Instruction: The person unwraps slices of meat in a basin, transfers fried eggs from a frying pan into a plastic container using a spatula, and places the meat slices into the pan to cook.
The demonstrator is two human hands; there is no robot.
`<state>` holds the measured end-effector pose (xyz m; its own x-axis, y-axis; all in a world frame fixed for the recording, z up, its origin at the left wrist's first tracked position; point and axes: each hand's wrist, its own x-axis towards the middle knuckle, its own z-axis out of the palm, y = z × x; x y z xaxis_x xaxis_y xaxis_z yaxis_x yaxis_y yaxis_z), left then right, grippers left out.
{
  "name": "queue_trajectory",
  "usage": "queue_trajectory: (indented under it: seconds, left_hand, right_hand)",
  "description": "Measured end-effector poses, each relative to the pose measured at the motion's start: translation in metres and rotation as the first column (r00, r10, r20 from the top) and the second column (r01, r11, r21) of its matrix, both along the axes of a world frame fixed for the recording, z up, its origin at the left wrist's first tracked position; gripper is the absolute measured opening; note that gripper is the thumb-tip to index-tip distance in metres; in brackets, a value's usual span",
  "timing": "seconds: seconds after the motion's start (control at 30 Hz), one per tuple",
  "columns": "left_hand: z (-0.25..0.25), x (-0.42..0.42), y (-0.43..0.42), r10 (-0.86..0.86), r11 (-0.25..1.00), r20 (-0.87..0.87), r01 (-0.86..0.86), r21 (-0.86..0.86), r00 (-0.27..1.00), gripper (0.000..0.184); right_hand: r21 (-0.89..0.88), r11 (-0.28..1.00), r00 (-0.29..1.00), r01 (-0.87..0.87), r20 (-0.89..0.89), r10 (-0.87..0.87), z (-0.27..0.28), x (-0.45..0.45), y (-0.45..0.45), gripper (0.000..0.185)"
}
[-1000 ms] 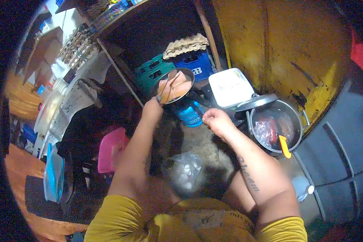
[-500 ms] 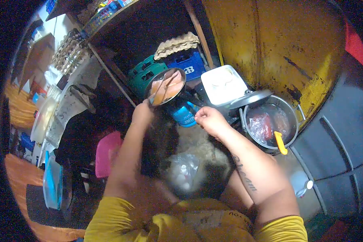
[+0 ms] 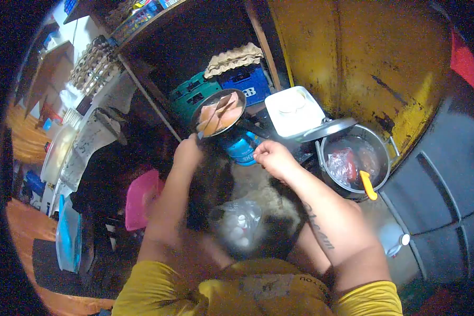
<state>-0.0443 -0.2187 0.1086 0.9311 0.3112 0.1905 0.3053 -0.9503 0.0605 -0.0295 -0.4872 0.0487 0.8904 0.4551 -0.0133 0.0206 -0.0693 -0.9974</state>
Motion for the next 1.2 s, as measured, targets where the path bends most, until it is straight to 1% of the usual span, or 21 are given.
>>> queue_trajectory:
  seconds: [0.07,0.13,0.2,0.23,0.3,0.33,0.47,0.53,0.57,0.63,0.67,0.7,0.77,0.8,0.87,0.9,0.97,1.0,1.07,1.2]
  left_hand:
    - [0.008,-0.019,-0.002,-0.019,1.0,0.009,0.019,0.021,1.0,0.028]
    - [0.012,-0.033,0.001,-0.028,0.999,0.024,0.027,0.037,0.999,0.029]
    - [0.014,-0.045,0.003,-0.088,0.995,-0.027,0.089,0.038,0.996,0.03]
    - [0.014,-0.048,0.004,-0.075,0.996,-0.021,0.076,0.038,0.997,0.03]
    - [0.015,-0.052,0.001,-0.073,0.997,-0.081,0.072,-0.01,0.994,0.028]
    - [0.015,-0.056,0.001,-0.11,0.994,-0.045,0.108,-0.031,0.993,0.027]
    - [0.02,-0.067,0.003,-0.091,0.996,-0.013,0.091,-0.027,0.996,0.025]
    - [0.026,-0.074,0.009,-0.041,0.999,0.034,0.042,-0.014,0.999,0.024]
    - [0.029,-0.077,0.013,-0.043,0.999,0.037,0.043,-0.017,0.998,0.024]
    - [0.039,-0.084,0.015,0.007,1.0,-0.027,-0.007,0.0,1.0,0.022]
    - [0.044,-0.088,0.016,-0.017,1.0,-0.061,0.019,0.02,0.998,0.022]
    - [0.045,-0.089,0.016,-0.013,1.0,-0.058,0.014,0.019,0.998,0.022]
    - [0.047,-0.089,0.017,0.02,0.995,-0.085,-0.012,0.095,0.996,0.021]
    - [0.047,-0.087,0.019,0.023,0.995,-0.083,-0.015,0.095,0.996,0.021]
    - [0.044,-0.083,0.023,0.018,0.984,-0.073,-0.004,0.181,0.997,0.02]
    - [0.044,-0.081,0.023,0.017,0.984,-0.072,-0.004,0.18,0.997,0.02]
    - [0.044,-0.078,0.022,0.074,0.98,-0.058,-0.061,0.191,0.996,0.021]
    - [0.046,-0.08,0.017,0.071,0.98,-0.06,-0.058,0.191,0.996,0.021]
    - [0.049,-0.085,0.008,0.011,0.987,-0.003,-0.01,0.16,1.0,0.024]
    - [0.053,-0.082,-0.003,-0.022,0.988,-0.07,0.033,0.154,0.997,0.023]
  right_hand:
    - [-0.06,0.998,0.999,0.028,0.018,-0.027,0.005,-0.001,-0.004,0.009]
    - [-0.052,0.998,0.999,0.039,0.016,-0.039,0.002,0.002,-0.004,0.01]
    - [-0.02,0.998,0.998,0.06,-0.028,-0.06,0.002,0.002,-0.002,0.011]
    - [-0.02,0.999,0.999,0.047,-0.022,-0.048,0.003,0.001,-0.001,0.011]
    - [-0.068,0.996,0.998,0.051,-0.021,-0.053,0.004,-0.001,0.001,0.011]
    - [-0.071,0.996,0.998,0.053,-0.018,-0.054,0.003,-0.001,0.003,0.011]
    - [-0.077,0.995,0.998,0.061,-0.001,-0.061,0.001,-0.005,0.002,0.01]
    - [-0.06,0.996,0.997,0.07,-0.013,-0.071,0.002,-0.006,0.001,0.01]
    - [-0.063,0.995,0.997,0.072,-0.009,-0.073,0.001,-0.006,0.0,0.01]
    - [-0.076,0.993,0.996,0.091,0.016,-0.09,-0.006,-0.005,-0.003,0.01]
    - [-0.077,0.993,0.996,0.088,0.018,-0.087,-0.009,-0.003,-0.003,0.01]
    - [-0.087,0.992,0.995,0.092,0.034,-0.09,-0.01,-0.002,-0.004,0.009]
    - [-0.096,0.991,0.995,0.093,0.053,-0.088,-0.013,-0.001,-0.004,0.009]
    - [-0.097,0.991,0.995,0.094,0.045,-0.09,-0.01,-0.003,-0.005,0.009]
    - [-0.1,0.99,0.995,0.097,0.039,-0.094,-0.008,-0.004,-0.006,0.01]
    - [-0.101,0.99,0.995,0.1,0.034,-0.097,-0.009,-0.004,-0.007,0.01]
    - [-0.102,0.989,0.994,0.106,0.029,-0.104,-0.011,-0.003,-0.009,0.011]
    - [-0.099,0.989,0.994,0.106,0.032,-0.104,-0.012,-0.002,-0.01,0.011]
    - [-0.097,0.99,0.994,0.106,0.033,-0.104,-0.014,0.0,-0.012,0.011]
    - [-0.126,0.988,0.996,0.086,0.041,-0.081,-0.013,0.002,-0.016,0.009]
